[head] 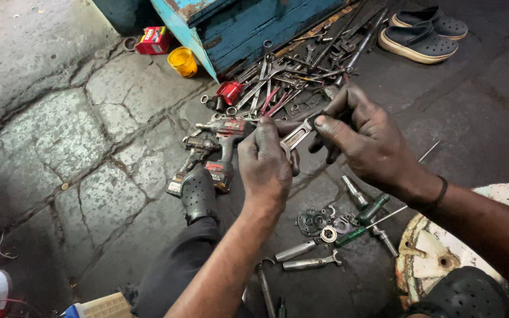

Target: The person sits on the floor and uses a wrench to tighten a bolt on a metal mechanical part. They repeatedly adjust the wrench and the part, turning it over to access different angles while surrounded by various tools.

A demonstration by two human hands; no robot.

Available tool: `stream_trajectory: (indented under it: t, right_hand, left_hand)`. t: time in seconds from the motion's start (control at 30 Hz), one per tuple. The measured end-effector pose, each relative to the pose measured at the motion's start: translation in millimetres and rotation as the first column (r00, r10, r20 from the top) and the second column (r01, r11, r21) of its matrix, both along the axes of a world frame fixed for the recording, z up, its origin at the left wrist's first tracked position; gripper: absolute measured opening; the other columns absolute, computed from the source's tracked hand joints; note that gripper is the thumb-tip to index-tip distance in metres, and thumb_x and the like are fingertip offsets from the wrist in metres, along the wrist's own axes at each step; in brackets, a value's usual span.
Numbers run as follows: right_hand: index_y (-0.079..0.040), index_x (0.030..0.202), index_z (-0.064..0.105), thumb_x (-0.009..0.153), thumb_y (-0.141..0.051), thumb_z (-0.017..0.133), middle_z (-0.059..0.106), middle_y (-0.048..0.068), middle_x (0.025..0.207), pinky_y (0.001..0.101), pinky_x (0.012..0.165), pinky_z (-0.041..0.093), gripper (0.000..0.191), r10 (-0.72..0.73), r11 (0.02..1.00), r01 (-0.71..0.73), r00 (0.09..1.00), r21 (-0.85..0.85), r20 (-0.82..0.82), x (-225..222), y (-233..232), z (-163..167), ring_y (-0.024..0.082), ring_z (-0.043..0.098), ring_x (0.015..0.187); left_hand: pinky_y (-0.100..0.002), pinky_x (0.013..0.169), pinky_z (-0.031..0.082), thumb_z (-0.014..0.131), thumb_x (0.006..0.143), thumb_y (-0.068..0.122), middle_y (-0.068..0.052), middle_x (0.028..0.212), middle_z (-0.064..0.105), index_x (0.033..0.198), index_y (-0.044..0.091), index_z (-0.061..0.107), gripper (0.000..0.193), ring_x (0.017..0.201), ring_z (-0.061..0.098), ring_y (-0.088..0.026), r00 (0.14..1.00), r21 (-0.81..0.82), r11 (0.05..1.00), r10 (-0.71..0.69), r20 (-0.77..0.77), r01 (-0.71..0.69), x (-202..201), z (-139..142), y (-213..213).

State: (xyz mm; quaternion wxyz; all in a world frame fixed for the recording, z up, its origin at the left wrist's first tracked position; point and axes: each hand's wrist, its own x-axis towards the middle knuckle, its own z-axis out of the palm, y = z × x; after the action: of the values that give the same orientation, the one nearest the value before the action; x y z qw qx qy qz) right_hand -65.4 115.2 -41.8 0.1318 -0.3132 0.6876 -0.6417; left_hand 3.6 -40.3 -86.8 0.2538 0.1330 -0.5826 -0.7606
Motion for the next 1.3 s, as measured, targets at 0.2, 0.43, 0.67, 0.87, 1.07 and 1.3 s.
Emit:
stream_trajectory:
  t: [0.2,0.43,0.67,0.87,1.07,1.3]
  right_hand:
    - [-0.007,0.105,0.056,0.100,-0.015,0.061,0.063,0.000,0.088,0.0239,0.065,0.050,0.011,-0.050,0.993,0.058,0.996,0.106,-0.074,3.4,-6.6,2.8,0.006,0.060,0.077]
    - [-0.006,0.102,0.053,0.100,-0.012,0.061,0.064,0.001,0.087,0.0246,0.063,0.055,0.010,-0.146,0.982,0.158,0.983,0.102,-0.115,7.5,-19.6,-0.3,0.006,0.062,0.075]
    - [-0.006,0.103,0.049,0.105,-0.011,0.058,0.068,0.004,0.093,0.0225,0.067,0.056,0.010,-0.146,0.988,0.136,0.981,-0.078,-0.127,14.9,-22.9,-6.7,0.005,0.063,0.079]
    - [-0.007,0.111,0.056,0.101,-0.009,0.057,0.070,0.009,0.116,0.0240,0.067,0.058,0.010,-0.182,0.978,0.202,0.944,0.046,-0.275,8.4,-18.9,6.4,0.010,0.064,0.083]
    - [-0.007,0.095,0.054,0.097,-0.009,0.060,0.066,0.011,0.132,0.0310,0.086,0.059,0.007,-0.110,0.992,0.119,0.968,0.029,-0.227,11.7,-18.4,14.3,0.017,0.066,0.109]
    - [-0.005,0.094,0.055,0.094,-0.008,0.064,0.067,0.008,0.128,0.0309,0.091,0.056,0.010,-0.080,0.985,0.121,0.953,0.124,-0.292,22.2,-24.4,25.6,0.015,0.065,0.108]
  left_hand:
    - [-0.029,0.039,0.041,0.046,0.108,0.027,0.001,0.054,0.055,0.083,-0.002,0.069,0.045,0.043,0.052,-0.009,0.996,-0.121,0.989,0.083,0.018,-0.081,-3.8,-5.2,-2.7]
    - [-0.027,0.047,0.042,0.047,0.109,0.029,0.001,0.058,0.060,0.091,0.001,0.077,0.044,0.051,0.054,-0.007,0.985,-0.316,0.935,0.172,0.001,-0.163,0.6,2.8,5.4]
    - [-0.028,0.041,0.038,0.045,0.110,0.029,0.001,0.053,0.054,0.089,0.000,0.074,0.046,0.044,0.050,-0.008,0.996,-0.119,0.991,0.065,0.055,-0.058,-1.1,5.3,12.2]
    - [-0.029,0.037,0.039,0.045,0.109,0.031,0.000,0.054,0.054,0.093,0.003,0.075,0.044,0.041,0.050,-0.010,0.997,0.044,0.999,0.024,0.077,-0.028,-10.9,12.6,-17.0]
    - [-0.031,0.082,0.058,0.047,0.121,0.024,-0.008,0.094,0.072,0.163,0.003,0.019,0.055,0.079,0.070,-0.017,0.694,-0.548,0.434,0.345,-0.632,-0.715,-8.6,96.5,-159.2]
    - [-0.033,0.076,0.054,0.047,0.119,0.019,-0.010,0.095,0.069,0.150,0.007,0.027,0.039,0.078,0.066,-0.019,0.589,-0.488,0.342,0.336,-0.735,-0.803,-12.3,175.3,-246.8]
